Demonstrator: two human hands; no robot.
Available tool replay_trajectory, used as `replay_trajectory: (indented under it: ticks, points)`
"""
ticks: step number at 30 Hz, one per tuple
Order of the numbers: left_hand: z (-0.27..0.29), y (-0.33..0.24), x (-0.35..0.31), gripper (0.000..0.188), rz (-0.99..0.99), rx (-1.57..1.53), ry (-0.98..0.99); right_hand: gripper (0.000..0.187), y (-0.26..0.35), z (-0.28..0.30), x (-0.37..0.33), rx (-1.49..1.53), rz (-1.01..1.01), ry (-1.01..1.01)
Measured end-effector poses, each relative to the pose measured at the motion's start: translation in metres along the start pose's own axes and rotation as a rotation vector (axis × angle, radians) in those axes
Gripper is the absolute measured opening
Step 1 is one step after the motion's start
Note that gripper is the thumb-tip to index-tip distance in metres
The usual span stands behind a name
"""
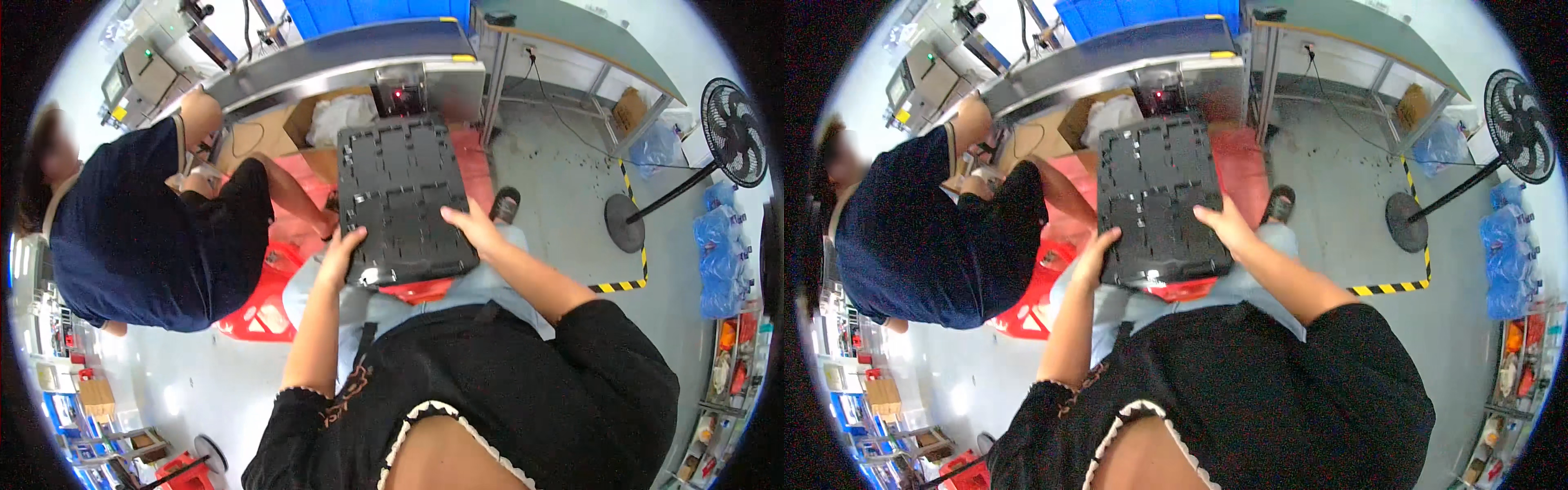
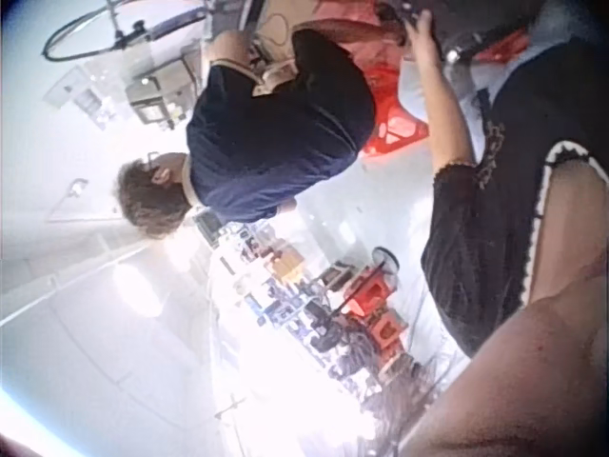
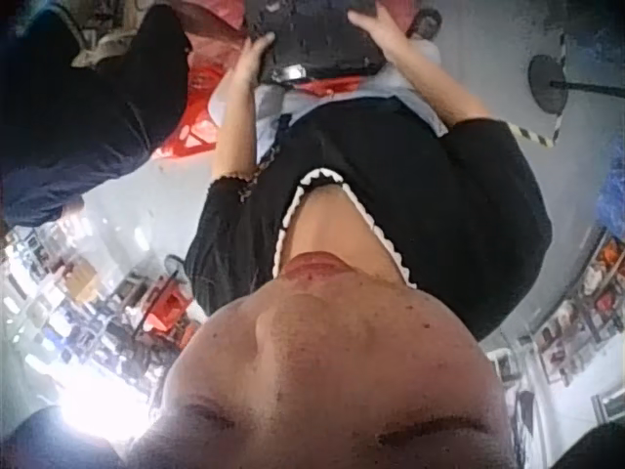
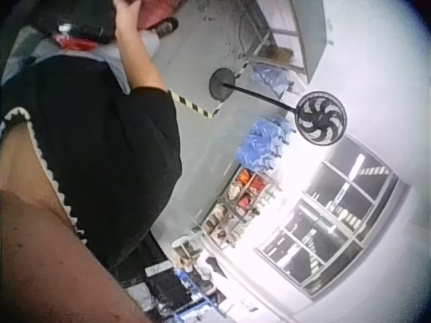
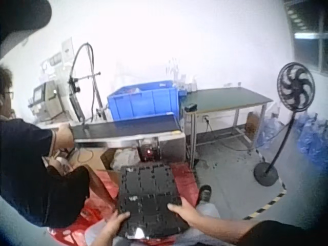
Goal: The person organizes black battery cases into a red plastic crate. They pick up the cases from a nearby surface and place them into the crate, arranging them in rows. The person occasionally adjusts the position of the cases to fit them neatly within the container.
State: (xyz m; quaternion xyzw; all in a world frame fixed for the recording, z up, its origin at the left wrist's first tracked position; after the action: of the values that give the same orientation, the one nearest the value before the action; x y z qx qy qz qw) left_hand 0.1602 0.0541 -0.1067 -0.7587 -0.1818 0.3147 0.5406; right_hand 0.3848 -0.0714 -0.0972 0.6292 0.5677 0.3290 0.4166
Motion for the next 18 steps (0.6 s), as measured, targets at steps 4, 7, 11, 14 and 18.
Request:
replay_trajectory:
  ticks: [4,7,11,14,18]
  points:
    - [-0.013,0.005,-0.025,0.054,0.035,-0.017,-0.007,0.053,-0.001,-0.008,-0.026,-0.015,-0.020,-0.067]
    - [-0.017,0.003,-0.023,0.053,0.066,-0.053,-0.046,0.052,0.001,-0.004,-0.028,-0.026,-0.027,-0.141]
    - [-0.011,0.010,-0.012,0.053,-0.003,-0.058,-0.024,0.051,0.007,-0.003,-0.024,-0.098,-0.039,-0.179]
    - [-0.013,0.011,-0.008,0.059,-0.008,-0.051,-0.024,0.048,0.009,0.001,-0.032,-0.250,-0.072,-0.233]
    - [-0.010,0.007,-0.004,0.068,0.088,-0.042,-0.030,0.045,0.013,0.003,-0.030,-0.402,-0.107,-0.302]
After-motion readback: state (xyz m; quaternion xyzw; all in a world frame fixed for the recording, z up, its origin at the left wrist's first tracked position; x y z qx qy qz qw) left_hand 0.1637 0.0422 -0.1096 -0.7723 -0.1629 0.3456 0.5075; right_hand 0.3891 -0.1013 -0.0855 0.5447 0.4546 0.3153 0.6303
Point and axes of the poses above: each hand's wrist, its own x-axis towards the middle knuckle, its own z-axis out of the back of the hand, y = z × x, the point moved 6 cm from there along x, towards the middle knuckle, and after that the axes turned 13 degrees about y, right-handed, at the moved point
